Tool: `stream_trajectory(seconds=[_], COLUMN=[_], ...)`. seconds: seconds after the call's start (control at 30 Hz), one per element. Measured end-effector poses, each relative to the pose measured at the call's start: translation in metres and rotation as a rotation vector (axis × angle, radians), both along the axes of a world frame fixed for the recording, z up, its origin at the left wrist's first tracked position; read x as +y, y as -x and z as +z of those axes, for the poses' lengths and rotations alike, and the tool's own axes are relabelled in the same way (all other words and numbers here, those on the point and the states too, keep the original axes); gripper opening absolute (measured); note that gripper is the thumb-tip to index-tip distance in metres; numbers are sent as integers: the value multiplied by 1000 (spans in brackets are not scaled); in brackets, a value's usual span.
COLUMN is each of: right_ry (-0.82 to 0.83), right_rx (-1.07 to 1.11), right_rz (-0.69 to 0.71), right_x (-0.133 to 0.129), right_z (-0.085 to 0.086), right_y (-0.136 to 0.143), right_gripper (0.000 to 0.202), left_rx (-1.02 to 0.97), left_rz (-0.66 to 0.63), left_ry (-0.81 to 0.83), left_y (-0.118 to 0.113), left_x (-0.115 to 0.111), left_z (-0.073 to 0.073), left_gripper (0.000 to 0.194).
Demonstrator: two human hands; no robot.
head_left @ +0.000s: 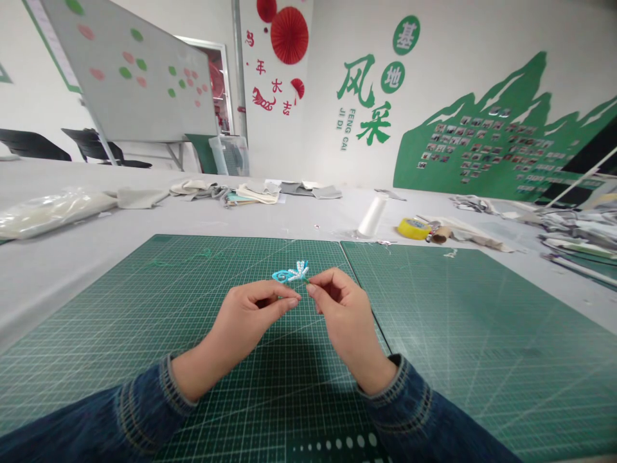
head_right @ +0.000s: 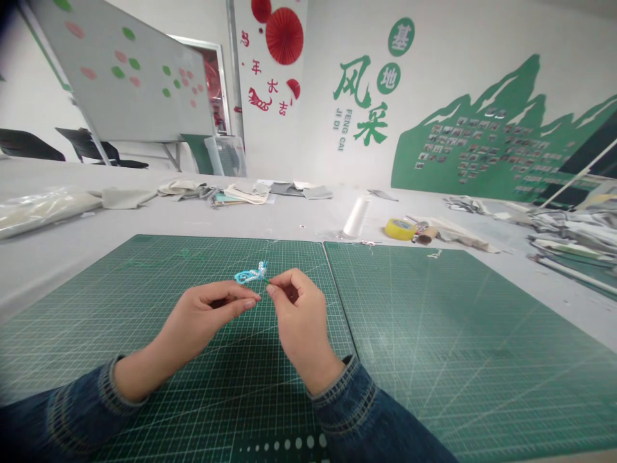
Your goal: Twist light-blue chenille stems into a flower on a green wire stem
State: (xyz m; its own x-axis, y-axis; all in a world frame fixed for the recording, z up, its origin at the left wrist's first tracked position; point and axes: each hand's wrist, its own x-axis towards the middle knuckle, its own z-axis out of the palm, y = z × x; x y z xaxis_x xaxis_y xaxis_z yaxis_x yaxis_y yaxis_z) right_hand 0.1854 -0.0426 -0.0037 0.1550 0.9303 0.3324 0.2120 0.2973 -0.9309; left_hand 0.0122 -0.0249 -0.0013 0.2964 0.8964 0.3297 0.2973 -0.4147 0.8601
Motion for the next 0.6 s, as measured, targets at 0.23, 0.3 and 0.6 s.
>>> stream_trajectory(seconds=[0.23, 0.3, 0.6], right_ry=[-301, -348, -467], right_rx=[-480, -582, -1022], right_rz=[-108, -100, -63], right_x=[-6, -8, -10], right_z=[-1, -2, -5], right_y=[-1, -1, 0], right_gripper=[18, 18, 23], left_rx=[339, 464, 697], left_rz=[37, 46, 16], left_ry=[-593, -781, -1053], left_y=[8, 11, 17], left_x=[1, 1, -3], left_z=[-1, 2, 15], left_gripper=[14, 15, 17])
